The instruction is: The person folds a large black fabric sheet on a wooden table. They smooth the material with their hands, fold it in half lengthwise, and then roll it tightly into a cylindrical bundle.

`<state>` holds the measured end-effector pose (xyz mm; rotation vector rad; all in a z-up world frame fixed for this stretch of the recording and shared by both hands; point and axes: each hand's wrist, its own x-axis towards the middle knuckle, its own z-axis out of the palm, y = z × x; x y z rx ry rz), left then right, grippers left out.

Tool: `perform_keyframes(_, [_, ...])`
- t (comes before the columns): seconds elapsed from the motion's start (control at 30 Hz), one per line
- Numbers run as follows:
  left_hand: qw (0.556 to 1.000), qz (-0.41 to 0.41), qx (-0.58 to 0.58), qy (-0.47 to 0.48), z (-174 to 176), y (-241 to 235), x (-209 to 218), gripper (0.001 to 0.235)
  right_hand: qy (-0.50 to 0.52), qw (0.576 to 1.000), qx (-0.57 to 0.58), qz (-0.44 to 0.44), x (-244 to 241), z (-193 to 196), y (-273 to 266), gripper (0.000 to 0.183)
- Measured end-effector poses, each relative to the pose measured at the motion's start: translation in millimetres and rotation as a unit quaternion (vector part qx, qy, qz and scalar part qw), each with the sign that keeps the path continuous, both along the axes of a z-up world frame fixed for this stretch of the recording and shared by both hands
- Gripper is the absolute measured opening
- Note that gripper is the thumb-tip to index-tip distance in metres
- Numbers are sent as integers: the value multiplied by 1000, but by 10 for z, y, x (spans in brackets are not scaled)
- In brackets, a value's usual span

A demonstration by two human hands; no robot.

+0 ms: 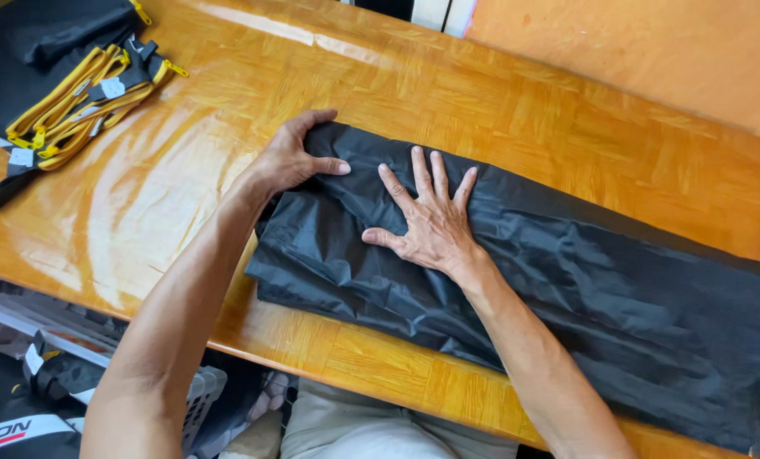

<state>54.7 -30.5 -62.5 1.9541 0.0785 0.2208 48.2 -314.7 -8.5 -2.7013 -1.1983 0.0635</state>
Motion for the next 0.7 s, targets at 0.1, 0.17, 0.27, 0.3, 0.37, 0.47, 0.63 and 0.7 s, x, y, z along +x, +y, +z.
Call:
perform_keyframes(0.1, [989,32,133,49,352,-53,-260,115,-3,1000,-11,-7,43,-71,20,105])
perform_keyframes(0.17, [981,57,169,76,547,-187,-522,113,-1,1000,-8,-5,33,-68,20,107])
perform_keyframes(0.27, [965,110,219,93,728,-414,-953,102,-7,1000,-1,0,59,-62,12,109])
perform_keyframes(0.3, [960,136,232,83,760,-496,-1113,92,-14,1000,2,3,64,-68,10,109])
perform_keyframes(0.37, [951,174,239,85,706,-564,-1420,85,-18,1000,8,8,72,-84,-3,111])
perform_keyframes(0.47, [940,228,222,120,672,-705,-1803,76,-19,1000,7,11,90,-78,-14,115])
perform_keyframes(0.63, [945,260,104,170,436,-768,-2068,72,-9,1000,-3,13,104,-49,-3,118])
perform_keyframes(0.7, [953,260,88,129,268,-767,-2072,73,0,1000,-12,1,125,-38,-12,121])
